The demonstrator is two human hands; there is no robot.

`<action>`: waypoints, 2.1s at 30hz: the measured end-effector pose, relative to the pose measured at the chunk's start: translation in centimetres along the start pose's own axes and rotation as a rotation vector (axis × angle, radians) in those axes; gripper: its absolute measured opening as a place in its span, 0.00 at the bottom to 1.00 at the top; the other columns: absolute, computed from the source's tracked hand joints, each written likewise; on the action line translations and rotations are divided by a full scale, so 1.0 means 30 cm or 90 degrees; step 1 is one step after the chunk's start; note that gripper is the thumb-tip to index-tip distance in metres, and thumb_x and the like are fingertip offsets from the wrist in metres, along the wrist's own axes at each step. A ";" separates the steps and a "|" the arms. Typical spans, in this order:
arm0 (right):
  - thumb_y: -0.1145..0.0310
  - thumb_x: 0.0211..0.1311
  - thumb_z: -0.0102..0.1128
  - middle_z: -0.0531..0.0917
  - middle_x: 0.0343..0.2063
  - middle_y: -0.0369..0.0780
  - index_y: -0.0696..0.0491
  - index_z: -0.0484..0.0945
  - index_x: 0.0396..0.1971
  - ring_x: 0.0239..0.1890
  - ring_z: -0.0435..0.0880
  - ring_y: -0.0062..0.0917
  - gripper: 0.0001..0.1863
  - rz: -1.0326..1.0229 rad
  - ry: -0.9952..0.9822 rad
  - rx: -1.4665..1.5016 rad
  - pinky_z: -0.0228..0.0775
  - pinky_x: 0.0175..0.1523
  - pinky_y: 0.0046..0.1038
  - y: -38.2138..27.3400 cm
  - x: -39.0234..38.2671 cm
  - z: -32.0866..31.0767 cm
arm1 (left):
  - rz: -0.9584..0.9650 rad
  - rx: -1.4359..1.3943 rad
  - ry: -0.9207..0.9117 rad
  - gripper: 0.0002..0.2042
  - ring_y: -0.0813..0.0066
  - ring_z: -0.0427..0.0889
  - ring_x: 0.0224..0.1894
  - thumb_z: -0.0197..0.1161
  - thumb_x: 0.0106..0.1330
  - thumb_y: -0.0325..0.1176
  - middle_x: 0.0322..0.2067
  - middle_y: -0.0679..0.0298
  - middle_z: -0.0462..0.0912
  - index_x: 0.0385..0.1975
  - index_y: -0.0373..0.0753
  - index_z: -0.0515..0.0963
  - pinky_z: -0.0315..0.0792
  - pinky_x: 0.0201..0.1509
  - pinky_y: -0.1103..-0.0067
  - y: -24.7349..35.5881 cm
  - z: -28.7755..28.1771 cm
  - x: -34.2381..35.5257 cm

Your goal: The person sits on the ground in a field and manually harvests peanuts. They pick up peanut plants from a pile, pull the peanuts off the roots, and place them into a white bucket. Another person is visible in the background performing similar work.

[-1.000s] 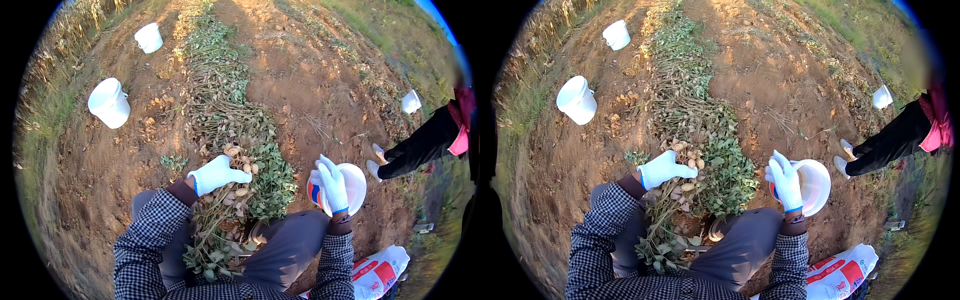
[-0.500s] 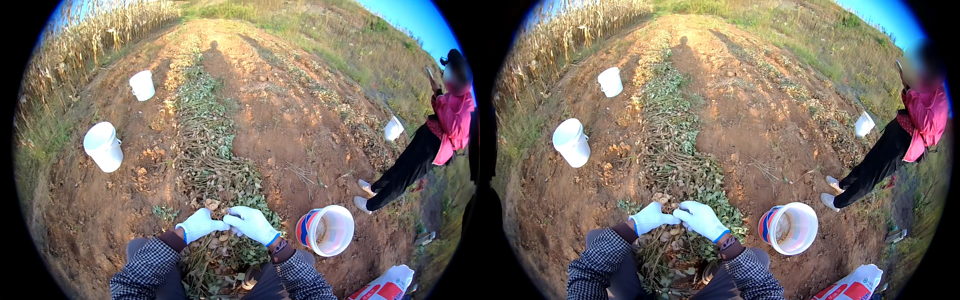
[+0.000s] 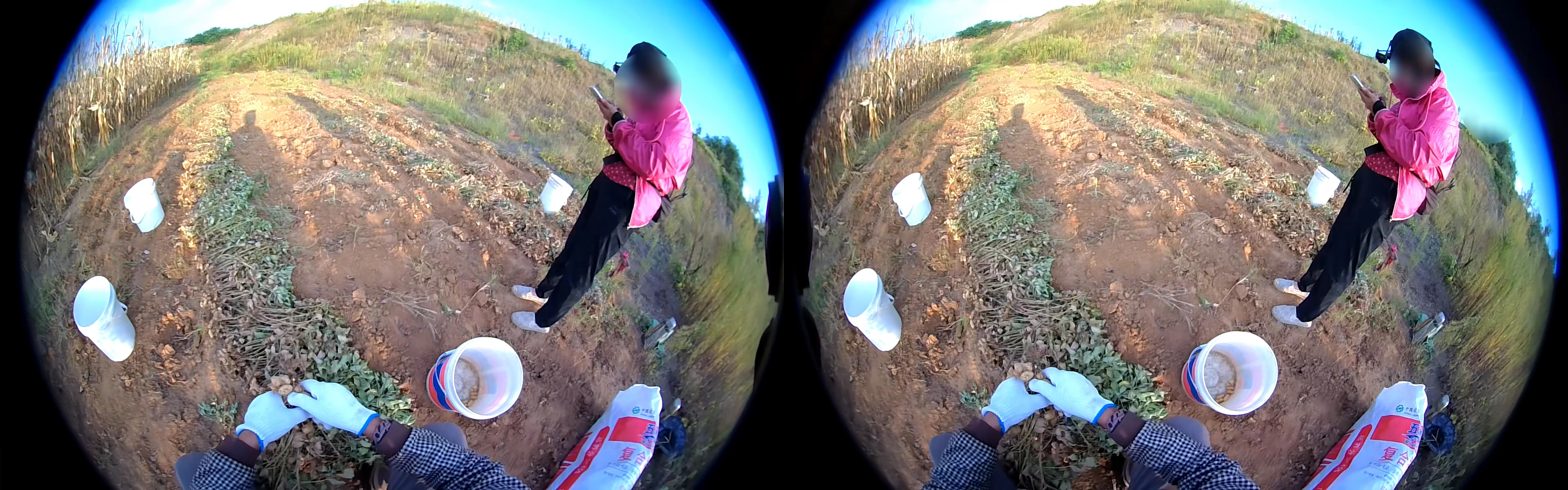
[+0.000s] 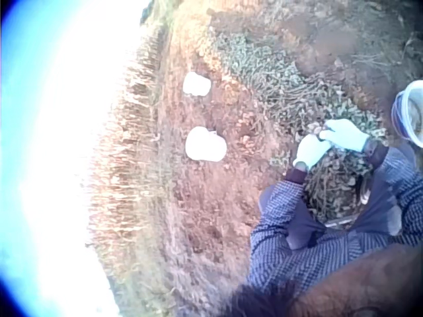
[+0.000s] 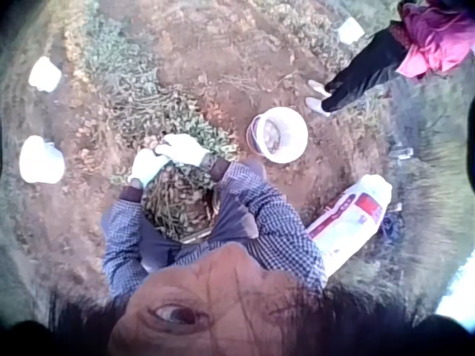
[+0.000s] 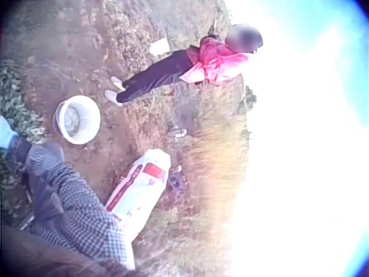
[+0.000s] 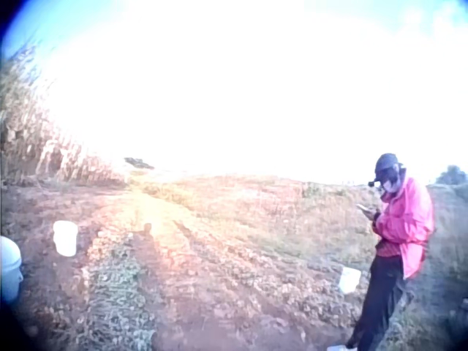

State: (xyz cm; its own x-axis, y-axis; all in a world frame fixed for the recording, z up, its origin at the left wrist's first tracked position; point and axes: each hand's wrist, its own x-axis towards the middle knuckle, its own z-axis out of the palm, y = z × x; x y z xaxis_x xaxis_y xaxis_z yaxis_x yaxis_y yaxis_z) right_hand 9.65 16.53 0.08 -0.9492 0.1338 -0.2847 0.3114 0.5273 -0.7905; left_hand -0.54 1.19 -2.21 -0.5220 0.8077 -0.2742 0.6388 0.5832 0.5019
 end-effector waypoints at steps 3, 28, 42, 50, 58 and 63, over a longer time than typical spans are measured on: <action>0.46 0.69 0.44 0.84 0.32 0.47 0.50 0.79 0.41 0.38 0.83 0.44 0.24 -0.070 -0.022 -0.171 0.72 0.45 0.42 0.031 -0.013 0.004 | -0.047 0.015 0.002 0.30 0.59 0.82 0.21 0.61 0.56 0.65 0.15 0.54 0.79 0.20 0.36 0.81 0.75 0.27 0.66 0.013 0.008 -0.036; 0.47 0.70 0.49 0.80 0.49 0.50 0.59 0.72 0.57 0.54 0.78 0.45 0.30 -0.096 -0.203 0.941 0.67 0.64 0.53 -0.091 0.002 0.076 | 0.199 -0.832 -0.285 0.44 0.68 0.55 0.71 0.68 0.63 0.45 0.69 0.57 0.58 0.72 0.36 0.50 0.53 0.72 0.73 0.014 -0.005 -0.105; 0.69 0.66 0.61 0.85 0.26 0.41 0.64 0.82 0.35 0.25 0.82 0.22 0.11 -0.054 0.250 0.642 0.77 0.32 0.27 -0.037 0.029 0.045 | 0.063 -0.776 -0.323 0.43 0.70 0.65 0.62 0.63 0.62 0.60 0.61 0.54 0.67 0.66 0.29 0.63 0.58 0.66 0.76 0.055 -0.032 -0.093; 0.69 0.65 0.60 0.86 0.29 0.39 0.65 0.83 0.36 0.31 0.82 0.17 0.12 -0.016 0.290 0.334 0.72 0.37 0.21 -0.045 0.023 -0.013 | -0.001 -0.618 -0.208 0.35 0.78 0.69 0.29 0.62 0.57 0.67 0.26 0.68 0.76 0.40 0.34 0.83 0.64 0.33 0.76 0.063 0.030 -0.051; 0.60 0.68 0.57 0.85 0.36 0.48 0.64 0.78 0.46 0.30 0.84 0.28 0.20 -0.184 0.130 0.699 0.79 0.38 0.29 0.038 0.005 0.005 | 0.178 -0.852 -0.216 0.31 0.78 0.70 0.53 0.56 0.69 0.58 0.52 0.65 0.76 0.56 0.33 0.74 0.61 0.63 0.77 0.072 0.049 -0.080; 0.64 0.65 0.58 0.83 0.29 0.47 0.63 0.79 0.37 0.26 0.83 0.30 0.14 -0.255 0.128 0.702 0.78 0.32 0.30 -0.001 -0.034 -0.020 | 0.210 -0.938 -0.300 0.29 0.79 0.74 0.51 0.53 0.72 0.56 0.52 0.66 0.78 0.56 0.34 0.75 0.64 0.61 0.78 0.108 0.018 -0.093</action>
State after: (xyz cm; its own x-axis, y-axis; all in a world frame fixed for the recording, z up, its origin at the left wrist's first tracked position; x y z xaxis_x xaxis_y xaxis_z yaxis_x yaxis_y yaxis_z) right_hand 10.58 16.88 0.70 -0.9468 0.3052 0.1017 -0.2328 -0.4318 -0.8714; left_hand 3.29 0.87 -0.25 -0.0817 0.9938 -0.0748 -0.5495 0.0177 0.8353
